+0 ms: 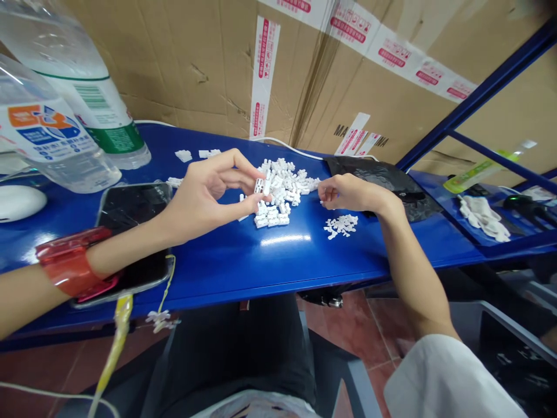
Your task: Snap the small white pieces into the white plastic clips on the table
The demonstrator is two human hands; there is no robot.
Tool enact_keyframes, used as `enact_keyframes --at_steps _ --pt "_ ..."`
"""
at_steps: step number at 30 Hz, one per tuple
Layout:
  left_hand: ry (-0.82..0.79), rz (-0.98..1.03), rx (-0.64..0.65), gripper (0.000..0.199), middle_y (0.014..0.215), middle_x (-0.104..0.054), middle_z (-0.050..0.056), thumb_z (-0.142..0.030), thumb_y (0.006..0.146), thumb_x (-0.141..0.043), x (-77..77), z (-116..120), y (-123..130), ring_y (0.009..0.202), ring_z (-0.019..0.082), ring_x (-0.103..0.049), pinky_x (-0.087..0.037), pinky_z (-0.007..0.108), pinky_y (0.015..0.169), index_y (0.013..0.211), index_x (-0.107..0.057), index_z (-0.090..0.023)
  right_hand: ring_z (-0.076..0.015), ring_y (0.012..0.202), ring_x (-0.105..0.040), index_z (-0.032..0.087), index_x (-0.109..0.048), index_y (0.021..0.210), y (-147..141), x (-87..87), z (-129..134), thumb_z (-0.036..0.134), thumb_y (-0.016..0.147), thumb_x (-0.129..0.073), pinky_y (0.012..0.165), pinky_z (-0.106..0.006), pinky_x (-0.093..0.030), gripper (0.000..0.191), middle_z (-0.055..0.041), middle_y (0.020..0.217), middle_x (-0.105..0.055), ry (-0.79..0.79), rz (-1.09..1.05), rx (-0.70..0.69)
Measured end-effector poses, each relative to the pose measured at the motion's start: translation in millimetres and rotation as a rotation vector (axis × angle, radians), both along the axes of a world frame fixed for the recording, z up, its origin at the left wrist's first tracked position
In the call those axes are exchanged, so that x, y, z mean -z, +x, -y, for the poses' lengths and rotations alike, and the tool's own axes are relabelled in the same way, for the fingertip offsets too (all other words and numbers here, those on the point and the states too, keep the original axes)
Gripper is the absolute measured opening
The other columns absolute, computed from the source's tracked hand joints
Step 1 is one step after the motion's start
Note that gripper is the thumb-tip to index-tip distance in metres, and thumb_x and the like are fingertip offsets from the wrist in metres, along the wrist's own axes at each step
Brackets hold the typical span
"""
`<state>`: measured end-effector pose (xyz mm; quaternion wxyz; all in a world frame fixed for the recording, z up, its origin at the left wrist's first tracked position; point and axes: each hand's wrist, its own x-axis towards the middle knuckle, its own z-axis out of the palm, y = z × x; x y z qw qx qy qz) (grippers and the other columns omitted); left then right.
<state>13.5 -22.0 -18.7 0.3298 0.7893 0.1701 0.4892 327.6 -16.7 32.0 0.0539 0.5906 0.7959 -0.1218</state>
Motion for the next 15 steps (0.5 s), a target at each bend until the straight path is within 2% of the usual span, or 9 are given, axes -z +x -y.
enact_keyframes --at_steps 3,5,7,12,15 --pt "-0.028 0.015 0.024 0.017 0.101 -0.080 0.000 -0.014 0.089 -0.076 0.4 -0.8 0.6 0.086 0.020 -0.081 -0.072 0.035 0.080 0.099 -0.069 -0.025 -0.0154 0.072 -0.063 0.019 -0.063 0.079 -1.3 2.3 0.1 0.008 0.080 -0.067 0.070 -0.031 -0.047 0.013 -0.0014 0.078 -0.071 0.114 -0.114 -0.046" --pt "-0.053 0.029 0.041 0.019 0.110 -0.081 0.002 -0.013 0.088 -0.077 -0.1 1.0 1.5 0.096 0.024 -0.082 -0.073 0.038 0.084 0.096 -0.066 -0.026 -0.0142 0.070 -0.061 0.019 -0.064 0.079 -5.4 2.1 1.9 0.012 0.082 -0.071 0.070 -0.031 -0.047 0.010 -0.0014 0.076 -0.070 0.203 -0.244 -0.066" --pt "-0.068 0.033 0.045 0.020 0.109 -0.081 0.002 -0.014 0.088 -0.078 -0.9 3.4 2.0 0.102 0.027 -0.082 -0.073 0.041 0.085 0.094 -0.063 -0.026 -0.0130 0.068 -0.059 0.018 -0.066 0.079 -13.8 2.1 5.8 0.019 0.086 -0.073 0.069 -0.030 -0.047 0.010 -0.0011 0.075 -0.070 0.278 -0.411 -0.086" --pt "-0.051 0.032 0.015 0.017 0.092 -0.080 0.000 -0.017 0.091 -0.077 -1.2 5.2 1.4 0.077 0.022 -0.082 -0.074 0.038 0.077 0.097 -0.064 -0.025 -0.0133 0.072 -0.064 0.020 -0.071 0.084 -52.4 9.8 26.0 0.030 0.091 -0.080 0.070 -0.031 -0.052 0.015 -0.0008 0.080 -0.074 0.444 -0.907 -0.125" --pt "-0.008 0.023 -0.026 0.015 0.088 -0.079 0.000 -0.020 0.092 -0.078 0.5 3.3 1.2 0.079 0.022 -0.082 -0.072 0.038 0.078 0.098 -0.065 -0.025 -0.0150 0.078 -0.071 0.021 -0.076 0.090 -75.4 19.1 40.2 0.029 0.092 -0.082 0.075 -0.032 -0.056 0.010 -0.0016 0.089 -0.079 0.473 -1.097 -0.179"
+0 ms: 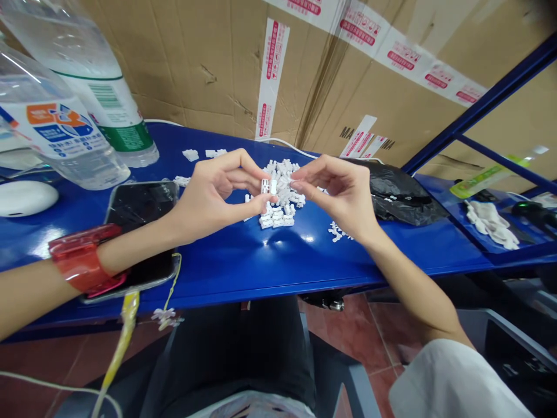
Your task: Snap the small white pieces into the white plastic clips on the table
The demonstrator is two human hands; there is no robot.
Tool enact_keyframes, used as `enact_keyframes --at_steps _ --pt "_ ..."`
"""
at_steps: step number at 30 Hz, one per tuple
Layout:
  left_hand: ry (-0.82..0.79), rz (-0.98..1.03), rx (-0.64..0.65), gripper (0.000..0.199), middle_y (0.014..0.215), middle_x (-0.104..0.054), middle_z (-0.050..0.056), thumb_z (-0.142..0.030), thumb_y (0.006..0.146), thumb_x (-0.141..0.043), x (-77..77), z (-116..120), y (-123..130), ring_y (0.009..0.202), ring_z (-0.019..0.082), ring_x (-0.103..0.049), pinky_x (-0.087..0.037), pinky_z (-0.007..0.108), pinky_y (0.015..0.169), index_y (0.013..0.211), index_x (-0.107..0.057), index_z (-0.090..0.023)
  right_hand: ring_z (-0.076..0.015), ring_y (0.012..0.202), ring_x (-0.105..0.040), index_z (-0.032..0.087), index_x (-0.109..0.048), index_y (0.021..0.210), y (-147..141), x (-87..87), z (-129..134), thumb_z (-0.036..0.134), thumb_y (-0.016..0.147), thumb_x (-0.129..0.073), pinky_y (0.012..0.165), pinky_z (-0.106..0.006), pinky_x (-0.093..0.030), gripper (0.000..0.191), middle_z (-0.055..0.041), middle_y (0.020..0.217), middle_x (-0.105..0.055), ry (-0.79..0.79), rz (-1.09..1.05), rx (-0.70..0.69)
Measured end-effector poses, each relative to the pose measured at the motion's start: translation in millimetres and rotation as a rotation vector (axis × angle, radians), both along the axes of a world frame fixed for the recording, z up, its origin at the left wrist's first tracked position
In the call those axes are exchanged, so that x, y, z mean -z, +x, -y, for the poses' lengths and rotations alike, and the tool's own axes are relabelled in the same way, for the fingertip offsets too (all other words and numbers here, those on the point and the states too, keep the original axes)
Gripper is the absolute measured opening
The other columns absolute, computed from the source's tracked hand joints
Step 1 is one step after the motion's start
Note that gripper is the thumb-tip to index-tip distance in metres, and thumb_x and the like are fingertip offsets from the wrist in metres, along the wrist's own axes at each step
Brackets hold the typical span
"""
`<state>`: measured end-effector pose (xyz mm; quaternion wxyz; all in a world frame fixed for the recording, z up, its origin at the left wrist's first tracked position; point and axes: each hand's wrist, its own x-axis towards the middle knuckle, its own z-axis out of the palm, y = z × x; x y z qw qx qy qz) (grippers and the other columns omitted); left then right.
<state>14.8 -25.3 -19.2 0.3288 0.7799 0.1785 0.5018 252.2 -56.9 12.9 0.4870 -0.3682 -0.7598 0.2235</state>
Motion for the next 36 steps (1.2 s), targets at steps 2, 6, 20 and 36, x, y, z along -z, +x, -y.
enact_keyframes --at_steps 2,6,20,36 --pt "0.023 -0.018 -0.041 0.016 0.087 -0.080 0.000 -0.021 0.090 -0.081 1.1 -1.9 0.1 0.081 0.021 -0.082 -0.071 0.037 0.077 0.096 -0.067 -0.024 -0.0164 0.082 -0.073 0.021 -0.079 0.094 -10.0 6.4 6.7 0.027 0.094 -0.080 0.078 -0.033 -0.059 0.005 -0.0023 0.093 -0.081 0.032 -0.025 0.001" --pt "0.168 -0.056 -0.137 0.015 0.084 -0.080 -0.002 -0.023 0.087 -0.085 1.9 -5.8 -0.3 0.075 0.019 -0.079 -0.068 0.035 0.072 0.093 -0.071 -0.023 -0.0187 0.080 -0.071 0.022 -0.080 0.095 -18.1 16.5 11.9 0.028 0.096 -0.078 0.075 -0.037 -0.060 0.006 -0.0038 0.093 -0.082 0.155 0.035 0.077" --pt "0.152 -0.136 -0.201 0.014 0.086 -0.082 -0.002 -0.031 0.088 -0.082 2.9 -3.0 -0.7 0.079 0.020 -0.080 -0.064 0.031 0.076 0.090 -0.070 -0.025 -0.0265 0.084 -0.068 0.028 -0.076 0.090 -20.3 26.8 4.9 0.031 0.100 -0.071 0.082 -0.050 -0.057 0.011 -0.0048 0.085 -0.076 0.366 0.240 0.128" --pt "0.186 -0.144 -0.191 0.009 0.089 -0.082 -0.003 -0.027 0.091 -0.080 2.3 0.6 -1.8 0.080 0.019 -0.081 -0.066 0.029 0.079 0.096 -0.073 -0.026 -0.0210 0.090 -0.064 0.026 -0.076 0.090 -21.6 22.9 2.8 0.040 0.097 -0.078 0.082 -0.040 -0.054 0.016 -0.0035 0.091 -0.071 0.145 0.026 0.008"
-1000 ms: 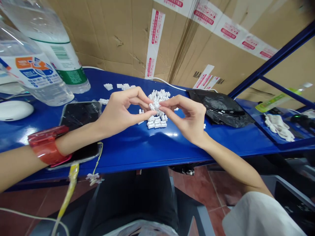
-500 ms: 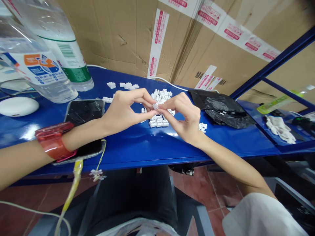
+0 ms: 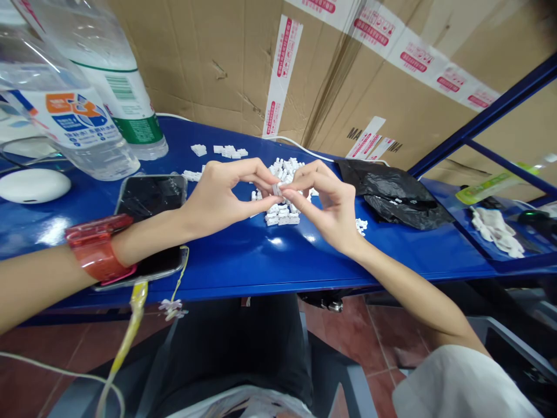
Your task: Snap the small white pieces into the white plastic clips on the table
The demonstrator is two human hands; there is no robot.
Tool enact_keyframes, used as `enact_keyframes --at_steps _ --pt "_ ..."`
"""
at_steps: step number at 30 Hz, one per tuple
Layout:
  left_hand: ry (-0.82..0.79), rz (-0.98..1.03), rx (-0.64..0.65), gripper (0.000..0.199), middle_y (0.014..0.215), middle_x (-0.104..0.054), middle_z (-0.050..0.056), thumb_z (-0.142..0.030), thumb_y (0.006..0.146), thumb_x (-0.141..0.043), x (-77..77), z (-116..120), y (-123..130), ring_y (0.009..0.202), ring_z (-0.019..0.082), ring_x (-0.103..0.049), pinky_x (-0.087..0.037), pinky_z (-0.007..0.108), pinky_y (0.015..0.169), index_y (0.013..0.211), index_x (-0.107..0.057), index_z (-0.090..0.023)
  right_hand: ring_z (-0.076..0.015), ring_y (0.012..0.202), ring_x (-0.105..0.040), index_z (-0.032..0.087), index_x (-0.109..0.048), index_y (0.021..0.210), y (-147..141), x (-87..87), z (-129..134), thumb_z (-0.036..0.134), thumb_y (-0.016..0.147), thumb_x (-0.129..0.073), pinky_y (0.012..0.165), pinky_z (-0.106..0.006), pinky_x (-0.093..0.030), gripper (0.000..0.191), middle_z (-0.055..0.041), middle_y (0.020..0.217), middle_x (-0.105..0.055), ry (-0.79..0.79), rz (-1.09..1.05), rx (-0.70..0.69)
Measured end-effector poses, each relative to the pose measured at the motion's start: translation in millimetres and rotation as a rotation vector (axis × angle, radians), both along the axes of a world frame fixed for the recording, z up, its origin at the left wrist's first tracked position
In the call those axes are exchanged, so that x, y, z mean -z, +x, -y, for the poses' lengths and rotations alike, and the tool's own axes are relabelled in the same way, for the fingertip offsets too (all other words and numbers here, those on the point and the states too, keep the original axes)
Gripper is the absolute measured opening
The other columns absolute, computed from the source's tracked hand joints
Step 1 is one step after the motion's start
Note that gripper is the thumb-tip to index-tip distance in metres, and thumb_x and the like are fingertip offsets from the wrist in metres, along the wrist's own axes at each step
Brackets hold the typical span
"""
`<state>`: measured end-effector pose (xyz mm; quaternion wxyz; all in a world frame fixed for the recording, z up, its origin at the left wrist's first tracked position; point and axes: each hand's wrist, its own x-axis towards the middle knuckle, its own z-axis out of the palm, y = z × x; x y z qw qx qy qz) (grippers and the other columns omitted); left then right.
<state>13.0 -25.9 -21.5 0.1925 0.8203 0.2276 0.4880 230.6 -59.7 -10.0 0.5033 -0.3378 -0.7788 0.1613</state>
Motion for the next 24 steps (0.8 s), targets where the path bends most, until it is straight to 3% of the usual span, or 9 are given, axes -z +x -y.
enact_keyframes --at_steps 5,7,9,14,24 --pt "0.096 -0.053 -0.013 0.008 0.088 -0.080 -0.004 -0.027 0.096 -0.074 -3.8 1.0 -0.7 0.074 0.016 -0.075 -0.064 0.031 0.074 0.103 -0.074 -0.029 -0.0118 0.071 -0.058 0.021 -0.069 0.089 0.0 2.3 -11.0 0.058 0.082 -0.088 0.061 -0.026 -0.047 0.042 0.0002 0.083 -0.068 -0.596 -0.231 -0.221" --pt "0.166 -0.057 0.017 0.007 0.081 -0.077 -0.004 -0.026 0.097 -0.073 -5.3 -0.4 -1.4 0.068 0.015 -0.070 -0.062 0.031 0.068 0.103 -0.073 -0.030 -0.0096 0.063 -0.053 0.020 -0.069 0.084 0.4 3.1 -13.9 0.059 0.082 -0.087 0.057 -0.025 -0.044 0.043 0.0015 0.076 -0.066 -0.732 -0.241 -0.336" --pt "0.243 -0.061 0.048 0.007 0.076 -0.073 -0.004 -0.024 0.097 -0.074 -6.0 -2.4 -2.0 0.065 0.015 -0.067 -0.060 0.031 0.063 0.102 -0.073 -0.029 -0.0084 0.060 -0.050 0.020 -0.070 0.083 0.3 3.7 -14.4 0.057 0.083 -0.088 0.057 -0.025 -0.044 0.042 0.0027 0.073 -0.065 -0.740 -0.250 -0.382" --pt "0.341 -0.081 0.087 0.014 0.077 -0.071 -0.003 -0.016 0.098 -0.072 -4.1 -5.7 -2.4 0.066 0.014 -0.067 -0.057 0.029 0.061 0.106 -0.072 -0.026 -0.0096 0.066 -0.055 0.019 -0.074 0.086 -1.3 3.8 -9.9 0.055 0.080 -0.090 0.065 -0.026 -0.050 0.040 0.0025 0.075 -0.067 -0.553 -0.226 -0.319" --pt "0.299 -0.110 0.079 0.009 0.076 -0.070 -0.003 -0.019 0.096 -0.069 -4.1 -4.9 -0.4 0.065 0.015 -0.065 -0.055 0.030 0.059 0.100 -0.069 -0.027 -0.0122 0.075 -0.064 0.019 -0.073 0.087 0.9 7.8 -15.3 0.054 0.083 -0.089 0.072 -0.028 -0.055 0.039 0.0007 0.078 -0.070 -0.522 -0.210 -0.345"
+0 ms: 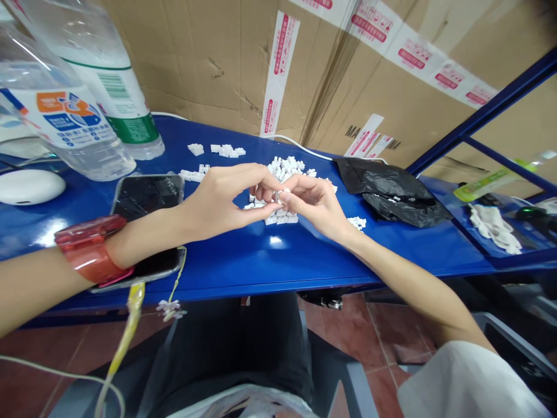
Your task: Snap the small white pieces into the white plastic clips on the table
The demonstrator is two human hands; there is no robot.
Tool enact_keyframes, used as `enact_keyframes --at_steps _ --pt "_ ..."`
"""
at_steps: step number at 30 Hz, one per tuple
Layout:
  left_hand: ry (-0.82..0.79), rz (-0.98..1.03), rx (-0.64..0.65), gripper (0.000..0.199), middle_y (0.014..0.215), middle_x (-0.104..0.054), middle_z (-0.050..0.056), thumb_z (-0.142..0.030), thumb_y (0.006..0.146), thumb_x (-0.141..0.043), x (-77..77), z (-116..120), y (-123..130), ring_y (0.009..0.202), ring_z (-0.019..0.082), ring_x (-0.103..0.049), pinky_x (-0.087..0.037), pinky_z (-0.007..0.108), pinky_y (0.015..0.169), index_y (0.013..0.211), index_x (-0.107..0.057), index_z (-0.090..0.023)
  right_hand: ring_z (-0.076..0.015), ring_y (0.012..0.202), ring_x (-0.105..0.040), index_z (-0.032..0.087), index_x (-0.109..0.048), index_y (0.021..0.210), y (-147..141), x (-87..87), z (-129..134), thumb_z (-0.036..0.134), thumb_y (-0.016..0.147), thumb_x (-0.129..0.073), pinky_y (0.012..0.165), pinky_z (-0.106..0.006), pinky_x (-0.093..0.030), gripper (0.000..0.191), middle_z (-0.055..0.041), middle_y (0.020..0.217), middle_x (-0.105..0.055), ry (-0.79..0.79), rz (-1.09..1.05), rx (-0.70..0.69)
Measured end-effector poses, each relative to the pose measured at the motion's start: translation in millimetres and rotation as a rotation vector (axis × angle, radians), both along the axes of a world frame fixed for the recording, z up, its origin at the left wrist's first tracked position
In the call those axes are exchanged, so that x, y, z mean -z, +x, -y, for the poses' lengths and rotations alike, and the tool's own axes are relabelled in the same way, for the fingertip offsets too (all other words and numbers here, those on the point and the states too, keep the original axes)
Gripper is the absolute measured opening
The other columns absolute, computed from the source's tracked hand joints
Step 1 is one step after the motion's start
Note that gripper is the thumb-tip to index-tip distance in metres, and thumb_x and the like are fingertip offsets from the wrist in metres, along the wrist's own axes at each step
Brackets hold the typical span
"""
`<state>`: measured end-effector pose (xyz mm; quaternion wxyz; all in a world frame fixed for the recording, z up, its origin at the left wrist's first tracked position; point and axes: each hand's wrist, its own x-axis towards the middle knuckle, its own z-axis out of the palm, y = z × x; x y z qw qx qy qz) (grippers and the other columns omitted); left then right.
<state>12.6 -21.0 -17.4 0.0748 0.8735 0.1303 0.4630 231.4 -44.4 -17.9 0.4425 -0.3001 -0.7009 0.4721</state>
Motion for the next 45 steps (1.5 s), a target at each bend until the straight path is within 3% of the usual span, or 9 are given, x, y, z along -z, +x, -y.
enact_keyframes --at_steps 6,9,11,15,18,25,34,38,45 --pt "-0.032 -0.170 -0.049 0.012 0.087 -0.073 0.000 -0.030 0.098 -0.063 -9.7 -4.6 -6.5 0.079 0.019 -0.069 -0.055 0.032 0.074 0.105 -0.071 -0.025 -0.0123 0.073 -0.064 0.018 -0.072 0.082 4.6 -3.1 -4.6 0.050 0.082 -0.090 0.068 -0.027 -0.050 0.037 -0.0002 0.078 -0.072 0.012 0.056 -0.023" --pt "-0.076 -0.442 -0.160 0.029 0.103 -0.079 0.003 -0.036 0.096 -0.055 -22.8 -32.5 -33.6 0.092 0.020 -0.068 -0.052 0.031 0.083 0.111 -0.074 -0.021 -0.0130 0.069 -0.060 0.018 -0.073 0.080 13.4 -3.6 -11.1 0.056 0.087 -0.084 0.064 -0.028 -0.045 0.041 -0.0013 0.075 -0.072 0.109 0.209 0.055" --pt "-0.116 -0.586 -0.298 0.035 0.103 -0.080 0.003 -0.040 0.094 -0.053 -25.9 -60.2 -60.7 0.082 0.017 -0.064 -0.049 0.028 0.078 0.109 -0.077 -0.019 -0.0126 0.068 -0.056 0.018 -0.073 0.078 20.6 -2.4 -17.3 0.059 0.090 -0.080 0.063 -0.029 -0.041 0.043 -0.0016 0.074 -0.071 0.210 0.332 0.122" --pt "-0.209 -0.733 -0.534 0.047 0.087 -0.075 0.002 -0.062 0.093 -0.067 -14.1 -107.6 -107.1 0.074 0.018 -0.059 -0.043 0.028 0.072 0.102 -0.081 -0.018 -0.0123 0.071 -0.054 0.017 -0.078 0.088 35.9 -4.1 -28.8 0.048 0.096 -0.074 0.069 -0.030 -0.040 0.032 -0.0030 0.082 -0.074 0.377 0.556 0.248" --pt "-0.257 -0.692 -0.532 0.052 0.081 -0.072 -0.001 -0.071 0.093 -0.069 -4.2 -117.0 -114.0 0.070 0.016 -0.056 -0.042 0.029 0.074 0.099 -0.081 -0.021 -0.0137 0.074 -0.058 0.015 -0.079 0.107 53.1 -16.3 -33.9 0.046 0.097 -0.071 0.073 -0.031 -0.043 0.034 -0.0041 0.086 -0.074 0.398 0.694 0.331" --pt "-0.350 -0.597 -0.482 0.081 0.063 -0.064 0.000 -0.099 0.079 -0.055 -0.9 -106.4 -88.0 0.059 0.017 -0.054 -0.035 0.031 0.062 0.081 -0.079 -0.022 -0.0189 0.071 -0.066 0.021 -0.079 0.109 115.2 -60.7 -32.0 0.048 0.084 -0.081 0.071 -0.036 -0.049 0.038 -0.0039 0.081 -0.075 0.011 1.135 0.242" --pt "-0.328 -0.406 -0.488 0.049 0.079 -0.074 0.000 -0.060 0.087 -0.060 -8.3 -79.4 -69.6 0.074 0.015 -0.063 -0.046 0.025 0.076 0.104 -0.076 -0.017 -0.0190 0.070 -0.067 0.020 -0.073 0.077 105.3 -56.7 -25.5 0.014 0.080 -0.077 0.069 -0.036 -0.047 0.008 -0.0037 0.076 -0.074 -0.096 1.388 0.205" --pt "-0.562 -0.170 -0.323 0.050 0.100 -0.081 0.008 -0.051 0.084 -0.072 -19.0 -51.5 -46.3 0.083 0.017 -0.068 -0.056 0.030 0.084 0.114 -0.078 -0.012 -0.0155 0.065 -0.060 0.020 -0.067 0.075 91.4 -45.0 -26.6 0.014 0.083 -0.072 0.065 -0.034 -0.043 0.011 -0.0019 0.073 -0.070 0.039 1.278 0.213" --pt "-0.669 -0.053 -0.153 0.036 0.089 -0.078 0.005 -0.035 0.076 -0.082 -19.3 -23.8 -23.5 0.083 0.016 -0.071 -0.062 0.034 0.089 0.104 -0.078 -0.011 -0.0129 0.073 -0.061 0.017 -0.067 0.081 67.4 -41.7 -18.7 0.025 0.085 -0.074 0.072 -0.030 -0.046 0.011 -0.0015 0.078 -0.070 0.175 0.729 0.163"
